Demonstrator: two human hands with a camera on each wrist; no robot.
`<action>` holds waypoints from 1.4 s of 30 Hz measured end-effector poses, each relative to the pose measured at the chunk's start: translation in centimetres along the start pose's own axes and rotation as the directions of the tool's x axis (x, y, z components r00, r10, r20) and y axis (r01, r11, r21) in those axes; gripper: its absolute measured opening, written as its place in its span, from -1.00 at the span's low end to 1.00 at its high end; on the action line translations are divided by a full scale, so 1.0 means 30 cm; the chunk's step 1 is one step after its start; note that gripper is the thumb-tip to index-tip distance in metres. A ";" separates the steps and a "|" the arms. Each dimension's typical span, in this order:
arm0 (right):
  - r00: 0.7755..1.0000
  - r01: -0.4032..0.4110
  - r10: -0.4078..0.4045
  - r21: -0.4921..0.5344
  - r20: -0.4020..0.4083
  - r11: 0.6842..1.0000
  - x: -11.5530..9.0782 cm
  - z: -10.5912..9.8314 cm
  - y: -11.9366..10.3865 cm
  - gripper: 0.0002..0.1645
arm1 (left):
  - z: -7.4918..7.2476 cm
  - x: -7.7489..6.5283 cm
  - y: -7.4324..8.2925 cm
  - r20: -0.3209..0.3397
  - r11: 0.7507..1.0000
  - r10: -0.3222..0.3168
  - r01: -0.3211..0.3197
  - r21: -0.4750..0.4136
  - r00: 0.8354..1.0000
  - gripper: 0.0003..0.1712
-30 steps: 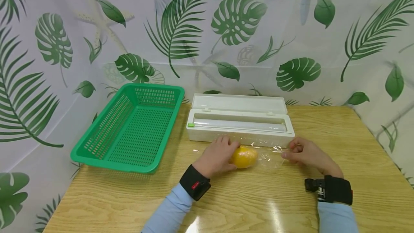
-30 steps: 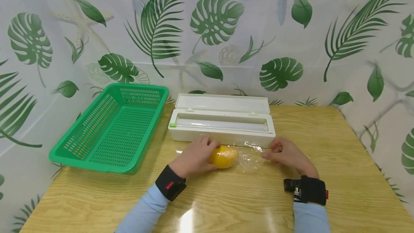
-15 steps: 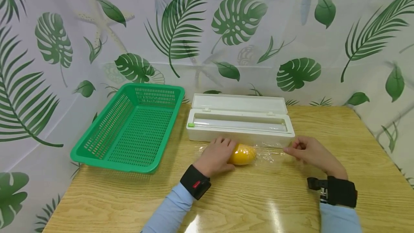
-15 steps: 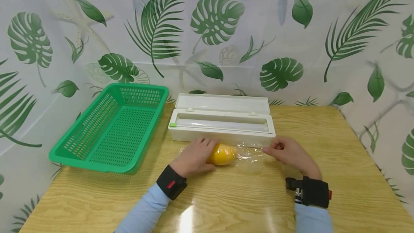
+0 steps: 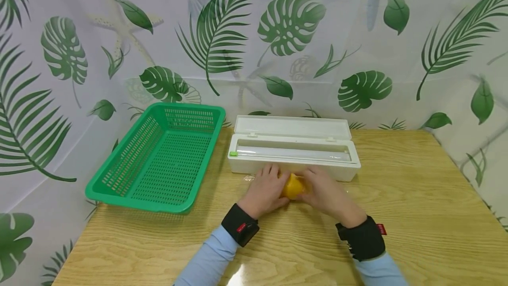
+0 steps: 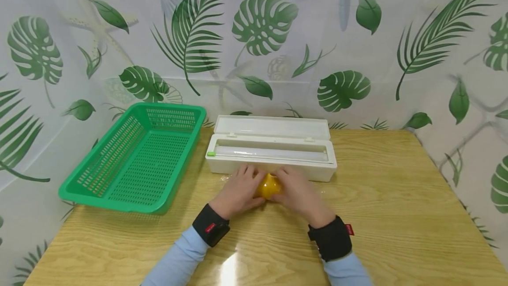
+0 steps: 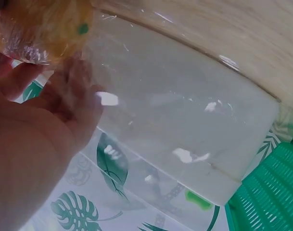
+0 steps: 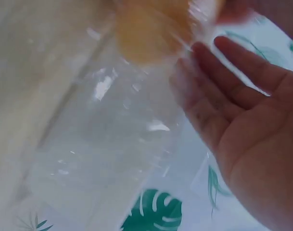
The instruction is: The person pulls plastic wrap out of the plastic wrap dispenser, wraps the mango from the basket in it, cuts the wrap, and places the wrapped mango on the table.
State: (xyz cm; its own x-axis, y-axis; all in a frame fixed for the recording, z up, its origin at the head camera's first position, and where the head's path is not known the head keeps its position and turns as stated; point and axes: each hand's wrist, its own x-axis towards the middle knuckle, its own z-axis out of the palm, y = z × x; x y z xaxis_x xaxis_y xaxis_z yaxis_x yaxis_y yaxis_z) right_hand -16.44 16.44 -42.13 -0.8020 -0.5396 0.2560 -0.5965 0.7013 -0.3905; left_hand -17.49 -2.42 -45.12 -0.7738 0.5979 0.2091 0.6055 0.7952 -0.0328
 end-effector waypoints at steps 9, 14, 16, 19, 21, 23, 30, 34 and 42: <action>1.000 -0.001 -0.003 -0.132 -0.028 0.991 0.005 0.103 0.026 -0.14 | 0.023 0.004 -0.016 -0.026 0.999 -0.022 0.021 -0.037 0.999 -0.30; 0.999 -0.021 0.017 -0.145 -0.028 0.989 0.005 0.102 0.036 -0.20 | 0.016 0.003 -0.023 0.009 0.993 -0.011 0.012 -0.119 1.000 -0.40; 0.999 -0.036 0.036 -0.140 -0.006 0.989 0.003 0.093 0.035 -0.22 | 0.008 -0.001 -0.025 0.032 0.989 0.002 0.002 -0.146 0.999 -0.41; 0.999 -0.043 0.046 -0.131 0.023 0.990 0.000 0.079 0.030 -0.25 | -0.007 -0.007 -0.028 0.059 0.984 0.028 -0.018 -0.175 0.998 -0.43; 0.999 -0.036 0.040 -0.116 0.035 0.993 -0.002 0.071 0.027 -0.27 | -0.015 -0.009 -0.030 0.065 0.983 0.047 -0.035 -0.181 0.997 -0.45; 0.998 -0.028 0.033 -0.103 0.047 0.994 -0.003 0.065 0.025 -0.29 | -0.020 -0.010 -0.031 0.067 0.981 0.065 -0.051 -0.188 0.996 -0.47; 0.995 -0.034 0.036 -0.030 0.088 0.999 -0.007 0.063 0.032 -0.44 | -0.015 -0.012 -0.026 0.066 0.968 0.064 -0.046 -0.247 0.996 -0.43; 0.996 -0.019 0.018 0.018 0.083 1.000 -0.006 0.067 0.038 -0.52 | 0.011 -0.006 -0.019 0.035 0.967 0.028 -0.018 -0.254 0.999 -0.44; 0.995 -0.008 0.008 0.002 0.100 1.000 -0.015 0.068 0.024 -0.30 | 0.053 -0.005 -0.014 -0.026 0.981 -0.006 0.001 -0.194 1.000 -0.31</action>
State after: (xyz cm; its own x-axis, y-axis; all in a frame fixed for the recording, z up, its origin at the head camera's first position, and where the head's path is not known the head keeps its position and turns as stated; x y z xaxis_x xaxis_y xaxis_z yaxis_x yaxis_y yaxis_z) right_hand -16.43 16.24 -44.32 -0.7994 -0.5780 0.1635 -0.5901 0.7046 -0.3940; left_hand -17.93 -2.67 -46.71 -0.7726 0.5898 0.2350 0.6291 0.7612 0.1576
